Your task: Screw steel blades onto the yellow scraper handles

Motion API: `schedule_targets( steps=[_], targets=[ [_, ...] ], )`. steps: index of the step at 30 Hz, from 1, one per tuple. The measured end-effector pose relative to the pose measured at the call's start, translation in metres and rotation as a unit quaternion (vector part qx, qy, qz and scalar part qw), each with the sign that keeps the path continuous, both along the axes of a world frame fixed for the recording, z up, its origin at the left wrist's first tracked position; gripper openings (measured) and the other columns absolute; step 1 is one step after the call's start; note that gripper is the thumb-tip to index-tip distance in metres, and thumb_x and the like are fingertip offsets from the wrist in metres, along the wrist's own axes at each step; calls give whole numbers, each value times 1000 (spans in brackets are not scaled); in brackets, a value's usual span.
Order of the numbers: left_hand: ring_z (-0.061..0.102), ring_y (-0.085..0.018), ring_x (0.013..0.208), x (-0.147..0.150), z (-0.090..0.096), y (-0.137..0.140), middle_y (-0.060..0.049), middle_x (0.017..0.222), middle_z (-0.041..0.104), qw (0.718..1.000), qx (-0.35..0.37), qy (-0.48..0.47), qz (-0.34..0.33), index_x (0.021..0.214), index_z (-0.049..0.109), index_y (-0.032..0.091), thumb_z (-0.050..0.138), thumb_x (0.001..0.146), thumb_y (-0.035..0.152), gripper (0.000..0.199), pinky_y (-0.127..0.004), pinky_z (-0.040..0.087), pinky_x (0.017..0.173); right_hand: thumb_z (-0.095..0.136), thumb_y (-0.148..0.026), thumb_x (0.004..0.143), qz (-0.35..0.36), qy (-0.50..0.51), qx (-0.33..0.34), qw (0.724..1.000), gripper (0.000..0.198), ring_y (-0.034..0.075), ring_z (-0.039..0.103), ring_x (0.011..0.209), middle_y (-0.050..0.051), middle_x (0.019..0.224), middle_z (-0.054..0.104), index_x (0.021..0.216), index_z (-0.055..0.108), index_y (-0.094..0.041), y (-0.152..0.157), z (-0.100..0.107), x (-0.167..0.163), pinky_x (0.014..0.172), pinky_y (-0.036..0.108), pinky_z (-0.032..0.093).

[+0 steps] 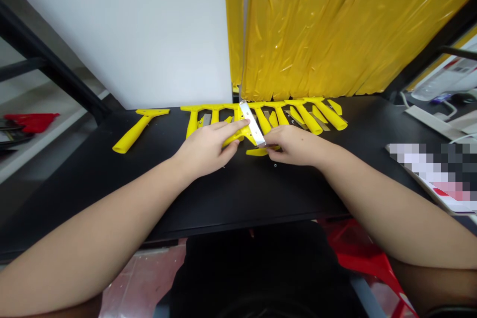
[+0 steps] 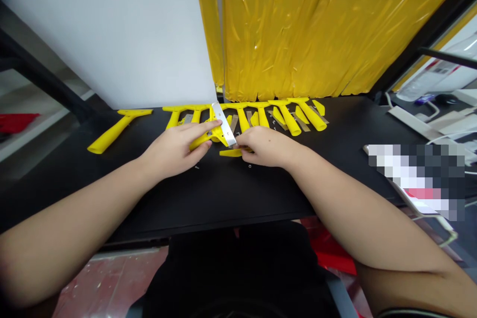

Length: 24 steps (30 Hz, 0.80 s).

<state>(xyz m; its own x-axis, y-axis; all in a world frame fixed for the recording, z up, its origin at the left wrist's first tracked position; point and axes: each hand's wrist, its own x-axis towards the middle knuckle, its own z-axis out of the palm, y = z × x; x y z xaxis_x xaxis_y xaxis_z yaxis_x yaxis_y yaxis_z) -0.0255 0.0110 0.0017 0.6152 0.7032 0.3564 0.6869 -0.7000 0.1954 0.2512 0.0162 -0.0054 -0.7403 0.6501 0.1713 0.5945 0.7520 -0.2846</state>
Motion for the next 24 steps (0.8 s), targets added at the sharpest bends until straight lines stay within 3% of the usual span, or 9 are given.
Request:
schedule_targets(
  steps=[5,9,11,14,16,18,20,24],
  targets=[
    [70,-26,92,0,1,1,-11,111,76,1000,0,-9,19,161,56,24,50,107,36,55,-42,56,90,62,-9,87,15,51,21,998,15,20,62,80,4,85,71,88,72,-21,1,4,8,78,35,46],
    [71,-26,98,0,1,2,-11,115,76,1000,-9,-17,15,161,57,25,45,110,37,53,-42,56,92,70,-17,88,28,170,-28,985,8,21,66,85,3,88,75,89,75,-24,2,13,22,83,37,50],
    [71,-26,99,0,1,2,-11,116,77,1000,-6,-18,7,159,58,25,45,111,36,52,-42,56,92,78,-24,87,-3,267,-96,959,5,20,67,82,3,88,76,90,75,-23,4,14,25,80,35,51],
    [71,-24,92,1,0,0,-10,110,77,1000,-2,-17,-9,157,60,24,46,110,36,50,-40,56,87,92,-31,78,-86,408,-216,883,26,15,64,71,0,81,73,90,72,-21,7,8,20,68,30,52],
    [71,-23,91,3,0,-3,-10,110,76,1000,-1,-17,-21,157,61,25,46,110,34,49,-38,56,84,99,-33,70,-122,460,-285,832,37,12,62,63,-2,72,71,89,70,-20,9,3,12,61,26,50],
    [71,-23,91,4,0,-5,-9,109,76,999,6,-15,-30,157,61,28,47,110,33,49,-37,55,81,101,-34,66,-132,479,-334,801,42,11,62,59,-3,66,69,88,69,-19,10,-2,4,55,24,50],
    [71,-23,89,5,0,-7,-8,106,76,999,16,-11,-36,156,62,30,49,109,32,49,-35,54,78,103,-33,64,-132,481,-352,792,43,11,63,57,-3,63,69,86,69,-18,10,-4,0,55,23,51],
    [71,-21,88,6,-2,-8,-7,106,77,999,33,-7,-41,155,63,30,51,109,30,47,-32,54,76,103,-33,65,-123,475,-347,799,44,11,66,58,-3,62,70,85,67,-18,9,-5,-3,58,25,59]
  ],
)
